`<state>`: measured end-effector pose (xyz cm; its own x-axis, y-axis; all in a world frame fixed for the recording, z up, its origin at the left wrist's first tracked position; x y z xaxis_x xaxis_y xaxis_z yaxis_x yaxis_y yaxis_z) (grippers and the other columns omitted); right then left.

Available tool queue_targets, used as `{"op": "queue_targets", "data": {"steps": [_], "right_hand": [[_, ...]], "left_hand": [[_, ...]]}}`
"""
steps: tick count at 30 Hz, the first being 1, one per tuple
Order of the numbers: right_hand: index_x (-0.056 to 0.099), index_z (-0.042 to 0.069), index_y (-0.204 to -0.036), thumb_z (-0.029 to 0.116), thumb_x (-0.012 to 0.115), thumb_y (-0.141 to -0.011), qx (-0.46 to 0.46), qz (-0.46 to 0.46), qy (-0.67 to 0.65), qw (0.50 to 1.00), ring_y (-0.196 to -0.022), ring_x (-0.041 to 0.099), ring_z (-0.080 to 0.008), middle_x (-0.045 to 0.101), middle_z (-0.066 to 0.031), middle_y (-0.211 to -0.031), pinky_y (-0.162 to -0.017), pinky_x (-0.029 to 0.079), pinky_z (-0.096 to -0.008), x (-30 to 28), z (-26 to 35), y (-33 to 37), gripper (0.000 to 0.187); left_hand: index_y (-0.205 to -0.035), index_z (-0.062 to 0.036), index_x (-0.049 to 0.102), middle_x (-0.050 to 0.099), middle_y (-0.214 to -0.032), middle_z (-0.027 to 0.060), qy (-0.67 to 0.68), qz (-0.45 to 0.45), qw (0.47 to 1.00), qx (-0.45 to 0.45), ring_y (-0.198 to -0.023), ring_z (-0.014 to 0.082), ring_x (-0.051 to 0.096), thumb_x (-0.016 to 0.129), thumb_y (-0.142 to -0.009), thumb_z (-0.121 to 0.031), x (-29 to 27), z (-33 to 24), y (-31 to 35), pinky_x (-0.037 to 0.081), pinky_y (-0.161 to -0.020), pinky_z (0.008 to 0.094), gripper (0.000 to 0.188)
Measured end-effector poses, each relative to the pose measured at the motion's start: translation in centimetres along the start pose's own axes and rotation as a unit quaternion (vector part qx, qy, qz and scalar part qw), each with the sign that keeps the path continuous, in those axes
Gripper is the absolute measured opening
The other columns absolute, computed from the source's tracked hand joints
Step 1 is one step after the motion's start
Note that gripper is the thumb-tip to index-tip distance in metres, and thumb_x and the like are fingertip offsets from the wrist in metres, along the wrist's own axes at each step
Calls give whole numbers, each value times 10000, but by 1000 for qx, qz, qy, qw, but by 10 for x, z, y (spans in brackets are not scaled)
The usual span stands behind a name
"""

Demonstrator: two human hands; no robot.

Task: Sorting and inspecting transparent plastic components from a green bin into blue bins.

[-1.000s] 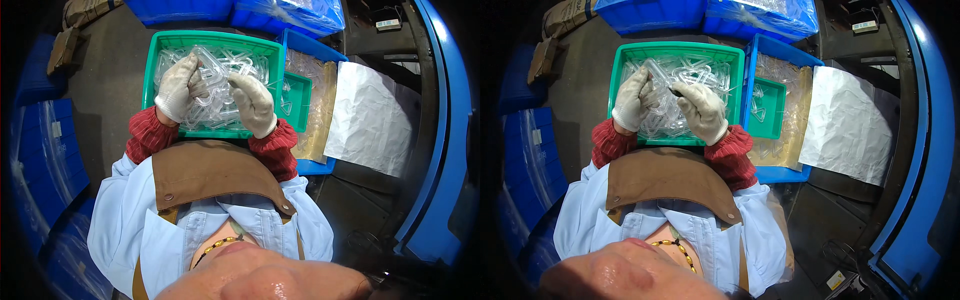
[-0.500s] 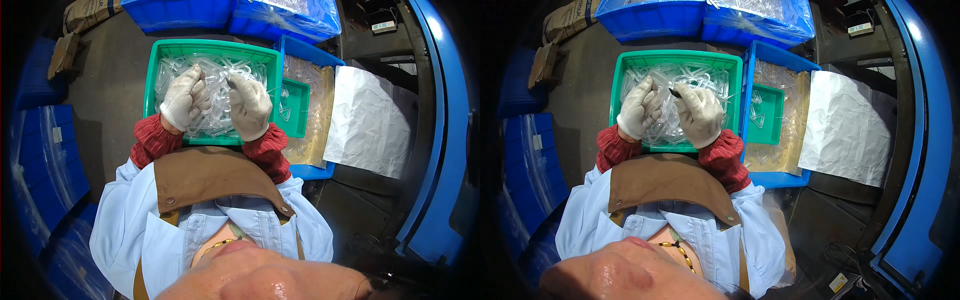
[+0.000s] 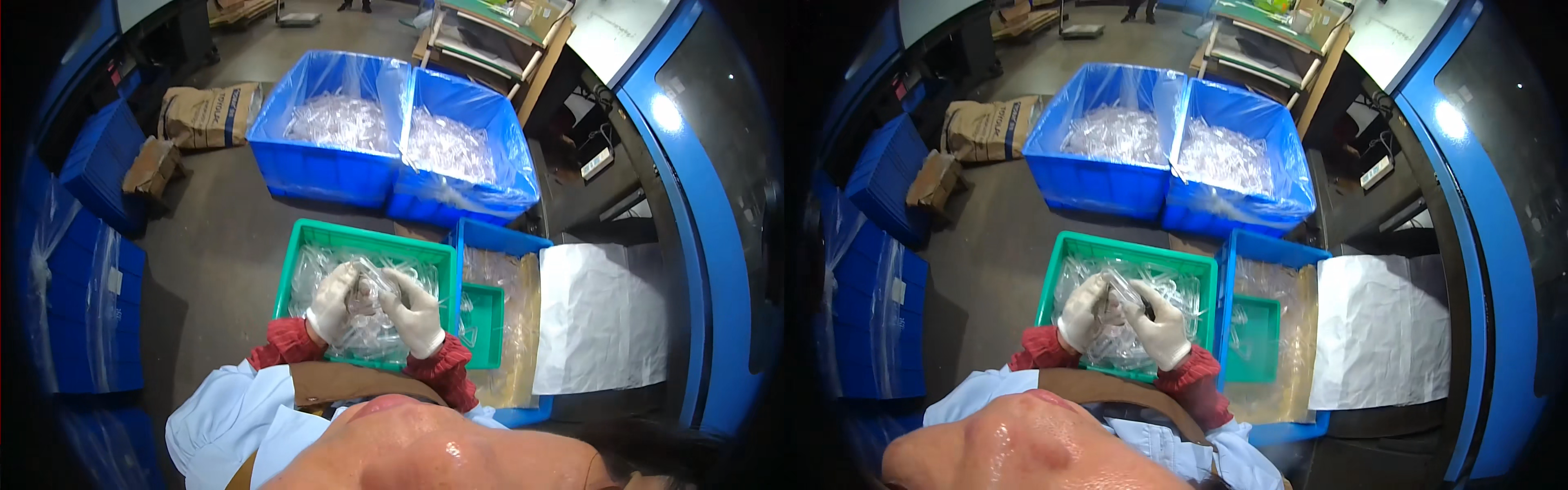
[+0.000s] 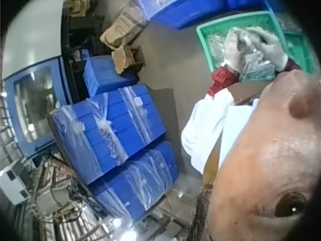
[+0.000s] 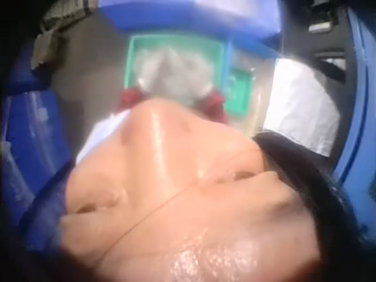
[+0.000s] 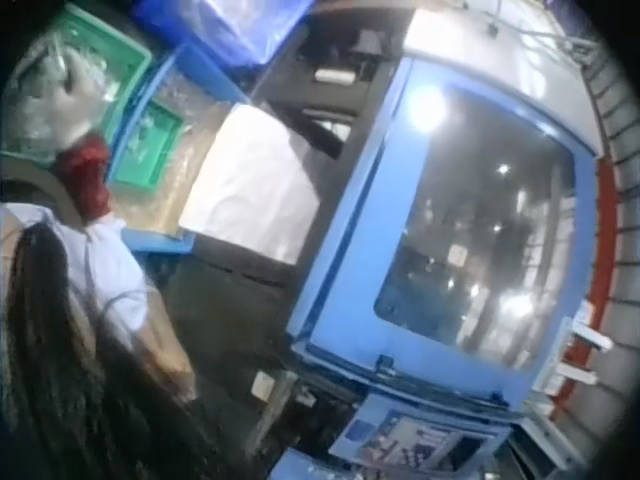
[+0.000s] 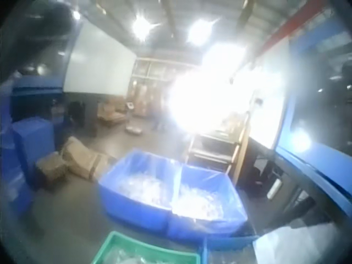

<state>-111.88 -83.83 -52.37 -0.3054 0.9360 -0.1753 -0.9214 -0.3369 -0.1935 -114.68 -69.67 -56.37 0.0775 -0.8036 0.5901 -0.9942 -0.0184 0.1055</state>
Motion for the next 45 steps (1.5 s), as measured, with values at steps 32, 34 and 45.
{"op": "queue_targets", "data": {"steps": [32, 34, 45], "right_hand": [[621, 152, -1039, 382, 645, -756, 27, 289, 517, 805, -943, 597, -294, 633, -131, -976, -793, 477, -381, -32, -22, -51, 365], [625, 153, -1027, 379, 638, -764, 47, 291, 471, 832, -934, 601, -297, 637, -128, -970, -785, 478, -379, -33, -32, -37, 347], [670, 143, -931, 312, 654, -767, 52, 169, 366, 914, -704, 637, -216, 654, -99, -751, -656, 479, -312, -32, -63, -7, 236]], "left_hand": [[-839, -11, 533, 522, -669, 10, -198, -123, 968, 91, -586, 76, 491, 487, -927, -152, -46, -36, 9, 422, -533, 225, 173], [-828, -11, 529, 523, -666, 12, -211, -100, 965, 116, -591, 78, 494, 492, -928, -165, -41, -43, 10, 425, -538, 222, 187], [-1380, -140, 308, 623, -851, 181, -605, -402, 588, 356, -760, 267, 607, 508, -861, -123, -89, -331, 2, 473, -714, 366, 556]]}}
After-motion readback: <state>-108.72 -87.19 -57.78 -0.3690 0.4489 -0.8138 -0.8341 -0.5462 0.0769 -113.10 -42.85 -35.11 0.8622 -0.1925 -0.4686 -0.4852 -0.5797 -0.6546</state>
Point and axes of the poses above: each hand's wrist, its own y-axis away from the middle knuckle, its own x-axis out of the palm, z = x × y, the point moved 4 cm from there along -y, towards the middle knuckle
